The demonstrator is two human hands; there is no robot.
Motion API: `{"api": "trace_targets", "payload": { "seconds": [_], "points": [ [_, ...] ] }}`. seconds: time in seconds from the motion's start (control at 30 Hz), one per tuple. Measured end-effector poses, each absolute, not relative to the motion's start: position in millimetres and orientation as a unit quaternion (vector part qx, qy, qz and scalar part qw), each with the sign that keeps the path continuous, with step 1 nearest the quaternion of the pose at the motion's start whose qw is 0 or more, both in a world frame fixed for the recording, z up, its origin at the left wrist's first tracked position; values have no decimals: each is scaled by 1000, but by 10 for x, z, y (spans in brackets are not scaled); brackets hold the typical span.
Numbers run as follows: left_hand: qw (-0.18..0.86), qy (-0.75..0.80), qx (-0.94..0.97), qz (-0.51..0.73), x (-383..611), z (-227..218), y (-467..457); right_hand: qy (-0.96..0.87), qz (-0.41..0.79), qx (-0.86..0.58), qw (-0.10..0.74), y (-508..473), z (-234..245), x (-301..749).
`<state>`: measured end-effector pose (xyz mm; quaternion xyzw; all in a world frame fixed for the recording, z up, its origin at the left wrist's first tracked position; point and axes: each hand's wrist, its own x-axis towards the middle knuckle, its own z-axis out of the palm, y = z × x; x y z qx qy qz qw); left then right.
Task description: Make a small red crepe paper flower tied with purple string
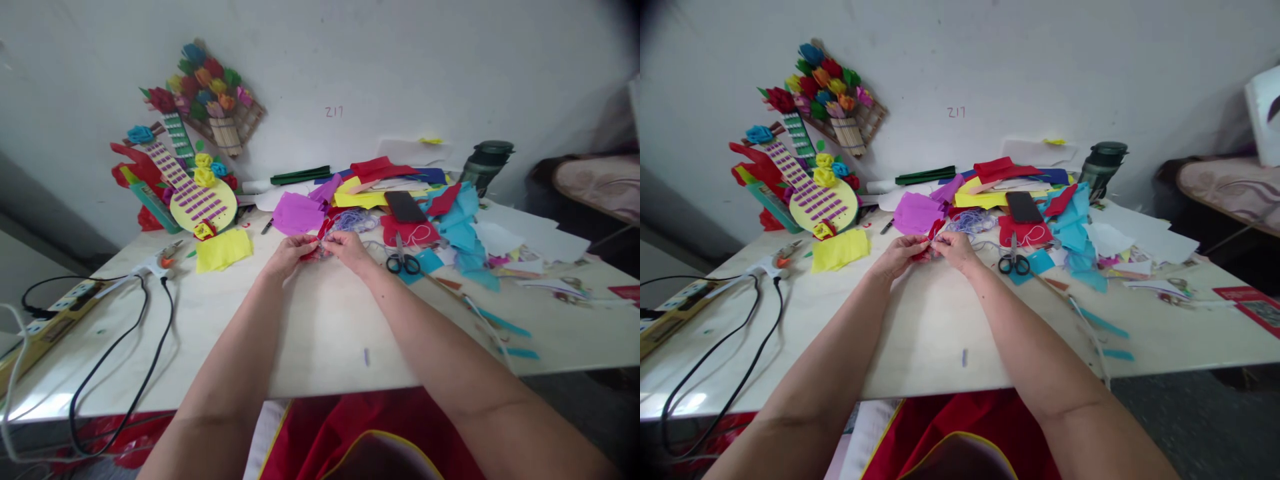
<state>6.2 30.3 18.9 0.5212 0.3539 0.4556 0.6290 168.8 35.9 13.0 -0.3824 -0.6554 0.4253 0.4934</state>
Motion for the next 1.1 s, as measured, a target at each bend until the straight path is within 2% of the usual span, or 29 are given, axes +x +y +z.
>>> {"api": "trace_targets", "payload": {
  "seconds": [0.17,0.47,0.83,1.1],
  "points": [
    [565,363,557,489,140,165,312,-586,467,-404,525,385,112,1681],
    [549,357,579,485,148,174,285,-506,556,-383,537,297,258,1691],
    [616,372,517,463,186,164,309,-517,501,-394,571,388,155,1671],
    [651,361,473,472,108,123,346,-466,555,-379,575,313,223,1628]
  ]
}}
